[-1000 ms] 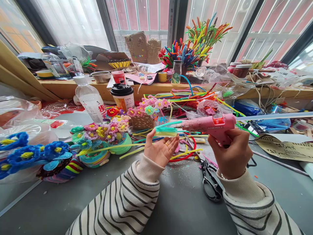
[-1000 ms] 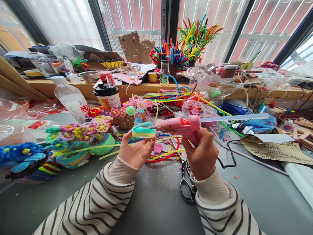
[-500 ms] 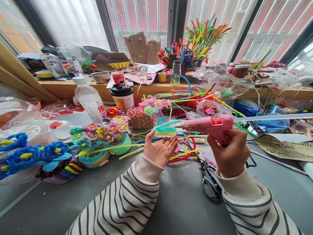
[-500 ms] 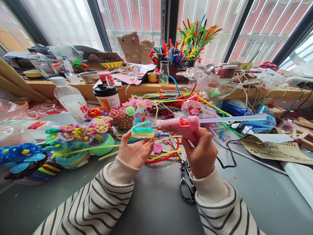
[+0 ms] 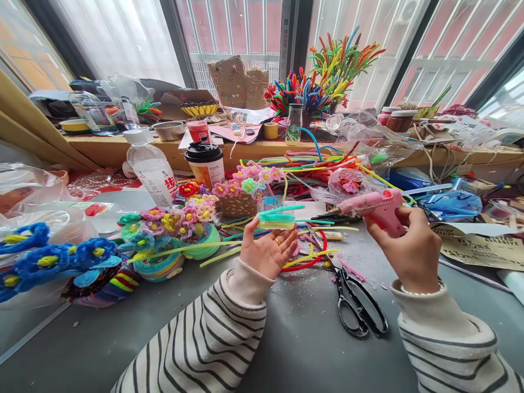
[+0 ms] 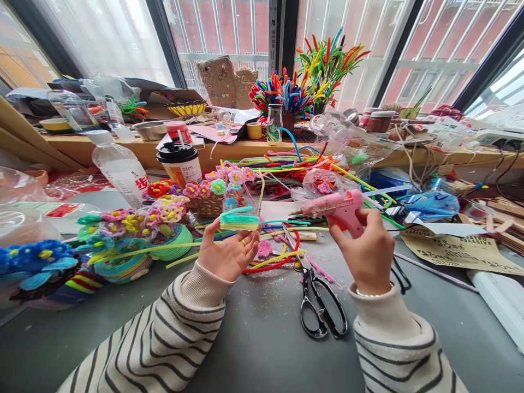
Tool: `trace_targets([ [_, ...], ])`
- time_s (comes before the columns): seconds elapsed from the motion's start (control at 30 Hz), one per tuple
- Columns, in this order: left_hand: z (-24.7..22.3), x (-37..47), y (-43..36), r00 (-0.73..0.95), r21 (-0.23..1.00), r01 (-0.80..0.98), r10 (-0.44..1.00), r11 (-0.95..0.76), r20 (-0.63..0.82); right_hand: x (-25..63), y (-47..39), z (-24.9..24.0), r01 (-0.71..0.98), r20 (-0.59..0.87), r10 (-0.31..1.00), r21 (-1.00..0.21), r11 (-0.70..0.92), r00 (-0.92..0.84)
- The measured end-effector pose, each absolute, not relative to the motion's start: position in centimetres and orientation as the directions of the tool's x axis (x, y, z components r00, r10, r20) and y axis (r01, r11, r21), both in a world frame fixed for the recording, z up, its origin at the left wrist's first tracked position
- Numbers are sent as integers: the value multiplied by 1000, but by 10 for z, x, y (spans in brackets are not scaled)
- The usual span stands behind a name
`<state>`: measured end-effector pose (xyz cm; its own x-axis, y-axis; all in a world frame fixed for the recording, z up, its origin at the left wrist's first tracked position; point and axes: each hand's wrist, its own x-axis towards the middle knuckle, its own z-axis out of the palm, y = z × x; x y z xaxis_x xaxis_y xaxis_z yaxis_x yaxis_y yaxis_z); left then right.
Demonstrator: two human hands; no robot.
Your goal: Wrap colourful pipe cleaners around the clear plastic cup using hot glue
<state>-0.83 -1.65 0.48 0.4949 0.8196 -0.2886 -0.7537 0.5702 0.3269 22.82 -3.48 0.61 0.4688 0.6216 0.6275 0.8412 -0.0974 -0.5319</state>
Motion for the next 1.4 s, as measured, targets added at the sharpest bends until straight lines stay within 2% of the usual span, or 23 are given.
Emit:
trace_targets([
  [0.1, 4, -9, -16, 497, 332, -752, 821, 569, -281, 253, -39, -4, 895, 528, 773, -432, -113, 353],
  [0.17, 4, -9, -16, 495, 336, -752, 822, 568, -283, 268, -42, -11, 919, 501, 809, -378, -115, 307],
  [0.37, 3, -9, -16, 492, 339, -751, 822, 568, -287, 298, -46, -28, 936, 202, 943, -291, -199, 264],
  [0.43, 4, -9, -16, 475, 350, -752, 827, 559, -301, 300, -45, -31, 951, 190, 957, -263, -164, 218],
  [0.5, 5, -8, -16, 451, 367, -752, 834, 547, -319, 298, -44, -29, 958, 254, 946, -255, -133, 199],
  [0.57, 6, -6, -17, 424, 393, -752, 845, 529, -326, 288, -44, -17, 945, 338, 915, -308, -111, 218],
  [0.6, 7, -6, -18, 409, 410, -752, 853, 516, -324, 280, -45, -8, 915, 409, 866, -383, -124, 288],
  [0.67, 8, -4, -18, 367, 452, -756, 879, 473, -305, 259, -48, 14, 833, 417, 854, -552, -34, 312],
  [0.73, 8, -3, -19, 320, 495, -763, 909, 414, -267, 234, -50, 36, 681, 327, 920, -726, 97, 217],
  [0.8, 8, -2, -19, 276, 532, -768, 934, 357, -228, 210, -50, 53, 536, 236, 971, -825, 179, 38],
  [0.83, 8, -1, -19, 258, 547, -768, 943, 332, -211, 199, -50, 59, 503, 208, 977, -840, 202, -46],
  [1.0, 9, 0, -22, 182, 590, -778, 976, 216, -118, 171, -46, 68, 440, 158, 970, -869, 224, -182],
  [1.17, 7, 1, -24, 135, 610, -780, 990, 138, -51, 168, -45, 69, 358, 70, 978, -923, 138, -197],
  [1.4, 7, 0, -27, 176, 592, -793, 984, 142, 0, 168, -49, 71, 379, 47, 976, -917, 126, -211],
])
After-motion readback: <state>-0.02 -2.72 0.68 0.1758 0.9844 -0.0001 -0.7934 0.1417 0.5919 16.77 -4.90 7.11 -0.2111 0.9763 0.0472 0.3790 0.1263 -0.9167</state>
